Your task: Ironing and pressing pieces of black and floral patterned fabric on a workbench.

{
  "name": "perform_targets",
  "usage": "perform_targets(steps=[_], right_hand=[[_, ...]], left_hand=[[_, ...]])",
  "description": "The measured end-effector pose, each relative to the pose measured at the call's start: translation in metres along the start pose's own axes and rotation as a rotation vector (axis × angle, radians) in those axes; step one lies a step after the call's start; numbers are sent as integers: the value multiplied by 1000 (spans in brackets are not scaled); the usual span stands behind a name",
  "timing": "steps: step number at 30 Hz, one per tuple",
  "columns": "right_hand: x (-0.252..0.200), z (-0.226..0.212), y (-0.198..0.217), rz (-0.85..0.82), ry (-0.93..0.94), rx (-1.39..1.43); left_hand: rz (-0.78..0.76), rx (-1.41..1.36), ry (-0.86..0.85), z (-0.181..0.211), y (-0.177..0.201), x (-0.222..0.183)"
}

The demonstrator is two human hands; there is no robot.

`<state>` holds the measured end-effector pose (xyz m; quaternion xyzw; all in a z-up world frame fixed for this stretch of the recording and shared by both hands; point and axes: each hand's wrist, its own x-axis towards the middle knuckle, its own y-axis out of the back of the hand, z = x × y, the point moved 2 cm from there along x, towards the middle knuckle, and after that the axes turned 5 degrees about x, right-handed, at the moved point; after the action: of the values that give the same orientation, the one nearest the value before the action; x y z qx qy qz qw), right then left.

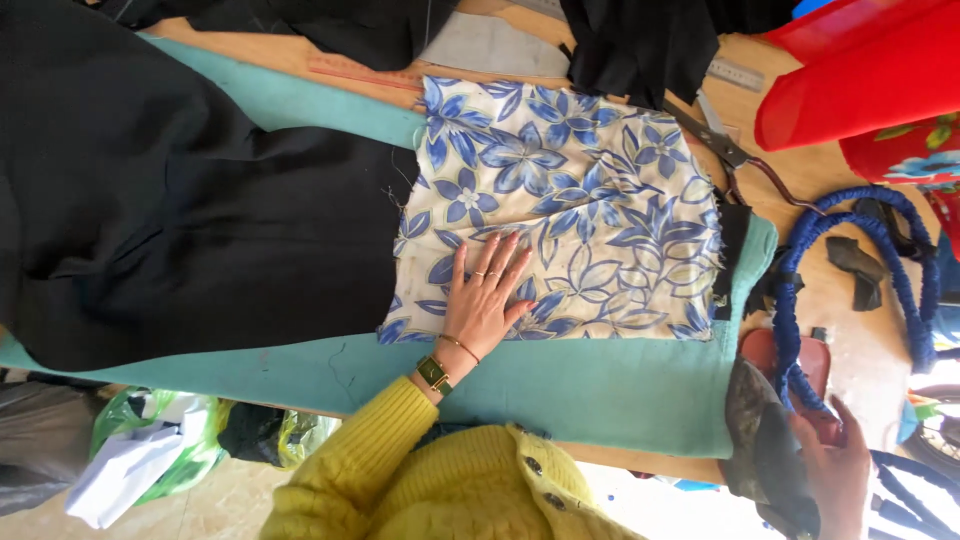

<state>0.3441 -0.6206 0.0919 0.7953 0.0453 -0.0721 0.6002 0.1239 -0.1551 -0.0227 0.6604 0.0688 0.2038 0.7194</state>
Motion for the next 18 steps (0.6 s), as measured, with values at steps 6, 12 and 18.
perform_targets(steps=[6, 12, 18], right_hand=[[3, 23, 7, -157, -38, 191], [-10, -18, 9, -118, 43, -30], [-40, -158, 13, -167, 240, -207]], left_hand=[[21, -9, 28, -8, 9, -13], [67, 29, 197, -43, 28, -48], [18, 82, 246, -56, 28, -70]])
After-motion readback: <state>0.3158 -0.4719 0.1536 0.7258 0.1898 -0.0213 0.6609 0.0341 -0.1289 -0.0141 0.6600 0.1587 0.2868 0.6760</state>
